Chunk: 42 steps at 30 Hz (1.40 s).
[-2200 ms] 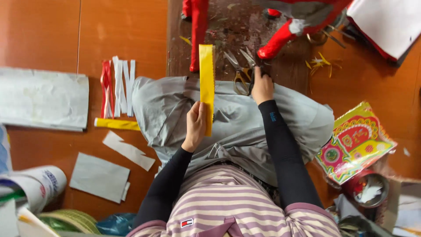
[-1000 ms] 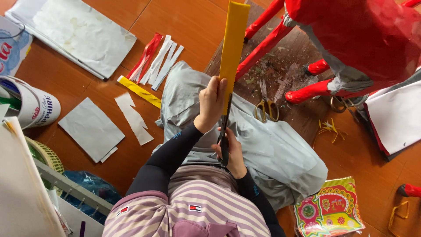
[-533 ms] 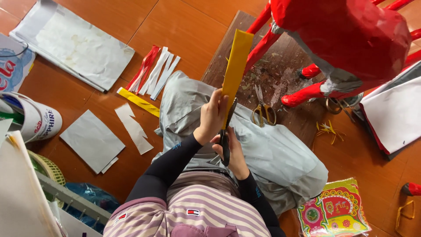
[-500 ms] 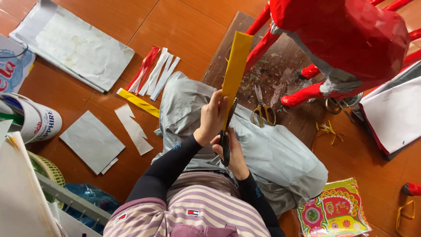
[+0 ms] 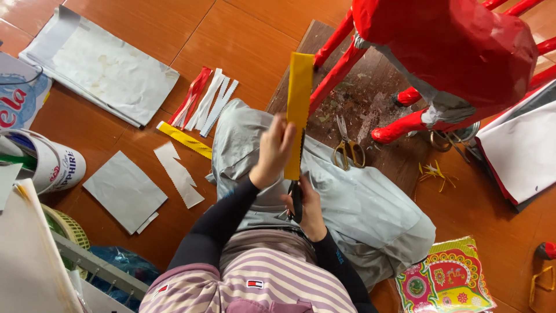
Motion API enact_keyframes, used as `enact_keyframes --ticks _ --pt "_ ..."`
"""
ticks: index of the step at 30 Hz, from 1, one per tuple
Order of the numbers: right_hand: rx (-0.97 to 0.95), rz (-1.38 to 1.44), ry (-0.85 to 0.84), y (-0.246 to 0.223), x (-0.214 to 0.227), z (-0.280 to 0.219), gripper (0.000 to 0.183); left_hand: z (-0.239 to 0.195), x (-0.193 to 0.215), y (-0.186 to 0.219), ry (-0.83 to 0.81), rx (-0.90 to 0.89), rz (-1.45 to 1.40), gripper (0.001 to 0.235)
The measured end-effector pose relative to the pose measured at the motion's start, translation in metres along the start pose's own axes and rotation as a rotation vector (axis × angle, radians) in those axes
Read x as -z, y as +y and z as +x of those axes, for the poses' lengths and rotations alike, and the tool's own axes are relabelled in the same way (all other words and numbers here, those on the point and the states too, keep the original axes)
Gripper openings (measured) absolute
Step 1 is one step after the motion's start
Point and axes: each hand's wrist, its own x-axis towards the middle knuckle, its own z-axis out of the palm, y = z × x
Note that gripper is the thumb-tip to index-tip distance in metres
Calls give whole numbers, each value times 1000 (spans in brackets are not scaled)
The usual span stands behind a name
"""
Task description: Cutting yellow paper strips and applying decorative paper elements to a ceremonial paper horse structure.
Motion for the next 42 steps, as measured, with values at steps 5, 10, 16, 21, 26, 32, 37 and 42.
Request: enact_keyframes --ticks 5,10,16,21,26,32,37,42 --pt "13 -149 4 22 2 0 73 35 7 10 87 -119 41 19" --pt "-77 -63 -44 15 5 7 78 29 -1 0 139 -213 35 15" --pt "174 -106 -141 14 11 9 80 2 -16 -6 87 -49 67 21" --pt "222 -324 11 23 9 5 77 -10 -24 -15 21 -47 55 20" --pt "10 -5 1 19 4 3 75 -8 -21 -12 26 6 -45 20" --pt "-82 -15 23 19 5 3 76 28 -8 -6 86 -67 0 22" --pt "-50 -45 -31 24 12 6 77 30 -12 -3 73 -87 -5 25" --pt "136 -85 -75 33 21 11 90 4 -29 -18 45 -47 108 26"
